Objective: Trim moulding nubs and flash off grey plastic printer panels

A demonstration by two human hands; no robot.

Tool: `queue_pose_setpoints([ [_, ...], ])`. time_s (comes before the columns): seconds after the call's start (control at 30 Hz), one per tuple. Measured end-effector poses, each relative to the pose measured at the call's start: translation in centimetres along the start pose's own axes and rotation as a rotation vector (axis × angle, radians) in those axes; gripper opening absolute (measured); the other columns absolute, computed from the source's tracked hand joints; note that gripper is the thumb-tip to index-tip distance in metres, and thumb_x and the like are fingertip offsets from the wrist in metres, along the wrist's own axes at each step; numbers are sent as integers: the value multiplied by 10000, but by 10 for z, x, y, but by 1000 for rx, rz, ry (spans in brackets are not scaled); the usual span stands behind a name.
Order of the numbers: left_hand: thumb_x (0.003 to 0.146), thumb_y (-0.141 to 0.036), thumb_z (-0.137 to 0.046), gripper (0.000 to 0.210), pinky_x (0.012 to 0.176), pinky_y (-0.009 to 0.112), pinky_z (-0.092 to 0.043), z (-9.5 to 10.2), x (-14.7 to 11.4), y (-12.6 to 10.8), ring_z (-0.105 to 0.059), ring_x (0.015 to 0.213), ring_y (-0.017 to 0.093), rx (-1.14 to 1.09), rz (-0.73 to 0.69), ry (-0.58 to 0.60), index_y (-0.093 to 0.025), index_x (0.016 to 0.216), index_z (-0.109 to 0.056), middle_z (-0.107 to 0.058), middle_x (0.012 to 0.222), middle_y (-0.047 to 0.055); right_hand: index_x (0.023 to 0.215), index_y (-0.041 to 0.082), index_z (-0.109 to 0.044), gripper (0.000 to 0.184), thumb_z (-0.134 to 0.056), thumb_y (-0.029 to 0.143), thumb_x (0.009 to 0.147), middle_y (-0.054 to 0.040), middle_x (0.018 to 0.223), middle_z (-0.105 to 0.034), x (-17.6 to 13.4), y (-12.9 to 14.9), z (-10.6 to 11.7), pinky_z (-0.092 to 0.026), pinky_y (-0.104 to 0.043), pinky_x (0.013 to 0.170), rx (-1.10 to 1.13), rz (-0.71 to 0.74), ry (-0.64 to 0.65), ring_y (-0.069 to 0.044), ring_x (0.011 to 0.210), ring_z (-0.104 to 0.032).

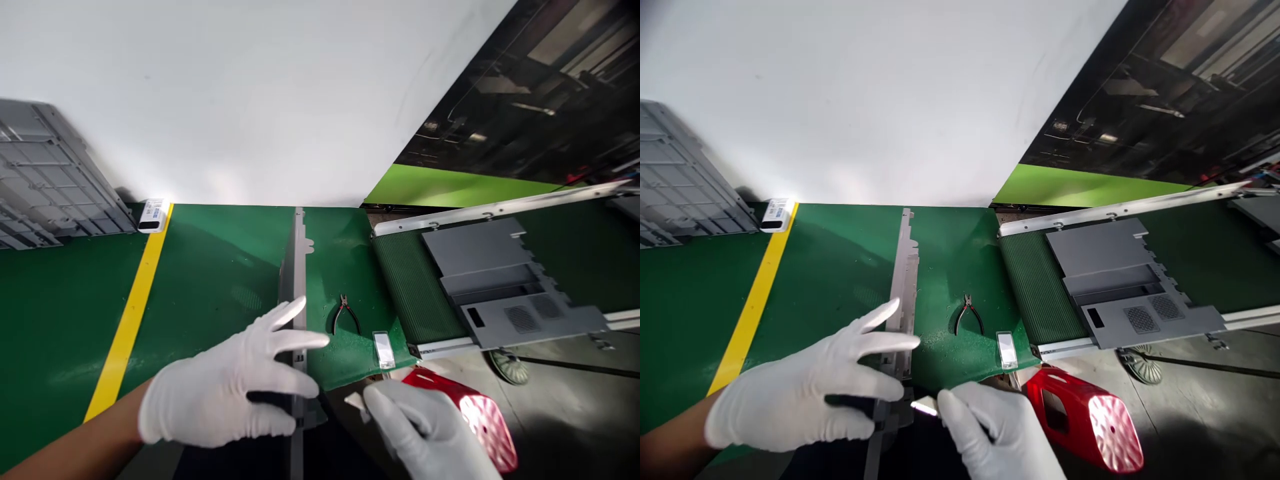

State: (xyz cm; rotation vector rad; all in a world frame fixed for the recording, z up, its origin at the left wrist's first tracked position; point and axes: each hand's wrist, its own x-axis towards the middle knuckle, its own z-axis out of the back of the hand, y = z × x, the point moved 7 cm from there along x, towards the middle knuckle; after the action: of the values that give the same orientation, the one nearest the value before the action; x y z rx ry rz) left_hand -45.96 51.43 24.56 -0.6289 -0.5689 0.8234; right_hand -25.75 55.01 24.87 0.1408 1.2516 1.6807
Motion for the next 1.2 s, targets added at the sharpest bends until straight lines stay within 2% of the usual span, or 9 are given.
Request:
queue_pose_setpoints([
  [0.07, 876, -382, -764, 343, 1301, 617, -181, 3, -6, 1, -294, 1567, 339, 42, -19, 47, -285, 1199, -701, -631, 1439, 91, 635, 208, -481, 581, -493, 681, 973, 38, 584, -373, 0, -11, 4, -343, -257, 573, 100, -95, -56, -119, 586, -366],
  [0.17, 864, -423, -768, 239, 1320, 558, -172, 7, 0, 1, -382, 1523, 303, 48, -33, 56, -241, 1002, -696, -697, 1315, 79, 694, 211, -596, 571, -499, 706, 963, 43, 550, -431, 2, -25, -3, -359, -261, 574, 192, -170, -54, -123, 561, -397],
  [0.27, 848, -447, -776, 234, 1321, 534, -189, 7, 10, -1, -404, 1505, 292, 20, -34, 84, -242, 925, -695, -707, 1269, 64, 705, 211, -615, 556, -511, 689, 970, 40, 546, -471, 6, -32, -12, -369, -250, 553, 228, -135, -29, -122, 550, -433],
  [0.5, 865, -381, -770, 151, 1329, 536, -174, 3, 9, 2, -409, 1498, 286, -24, -3, 138, -280, 971, -734, -692, 1304, 48, 699, 207, -609, 540, -507, 648, 993, 36, 555, -494, 6, -38, -17, -395, -245, 559, 224, -103, -33, -124, 558, -469],
  [0.7, 891, -296, -753, 87, 1331, 562, -114, 3, 12, -1, -591, 1317, 228, -134, 11, 167, -247, 909, -684, -710, 1224, 47, 699, 202, -587, 549, -503, 660, 991, 52, 562, -448, 7, -35, -22, -351, -257, 581, 240, -134, -2, -116, 571, -424],
  [0.83, 884, -184, -715, 235, 1310, 565, -222, 7, 14, -1, -472, 1452, 271, -158, 90, 123, -206, 737, -532, -707, 1210, 42, 702, 207, -568, 538, -509, 657, 990, 51, 583, -447, 8, -35, -21, -348, -261, 589, 264, -140, -1, -117, 582, -421],
  [0.93, 867, -109, -663, 149, 1322, 558, -208, 6, 12, -1, -564, 1355, 230, -184, 104, 115, -229, 892, -579, -712, 1185, 22, 688, 211, -533, 544, -496, 661, 992, 48, 591, -438, 7, -36, -20, -354, -261, 597, 250, -140, -7, -118, 585, -412],
  [1.07, 857, -14, -535, 520, 1310, 531, -274, 8, 10, -1, -465, 1462, 235, -96, 65, 75, -274, 1305, -571, -678, 1321, 33, 651, 207, -453, 569, -471, 658, 997, 34, 629, -413, 7, -25, -20, -328, -259, 584, 86, -102, -5, -123, 624, -379],
  [1.2, 807, 9, -526, 499, 1299, 552, -290, 9, 10, -3, -344, 1545, 282, -11, 68, 90, -298, 1167, -686, -655, 1383, 11, 643, 203, -439, 563, -465, 630, 1008, 30, 630, -419, 5, -12, -17, -322, -250, 582, 17, -80, -53, -121, 630, -376],
])
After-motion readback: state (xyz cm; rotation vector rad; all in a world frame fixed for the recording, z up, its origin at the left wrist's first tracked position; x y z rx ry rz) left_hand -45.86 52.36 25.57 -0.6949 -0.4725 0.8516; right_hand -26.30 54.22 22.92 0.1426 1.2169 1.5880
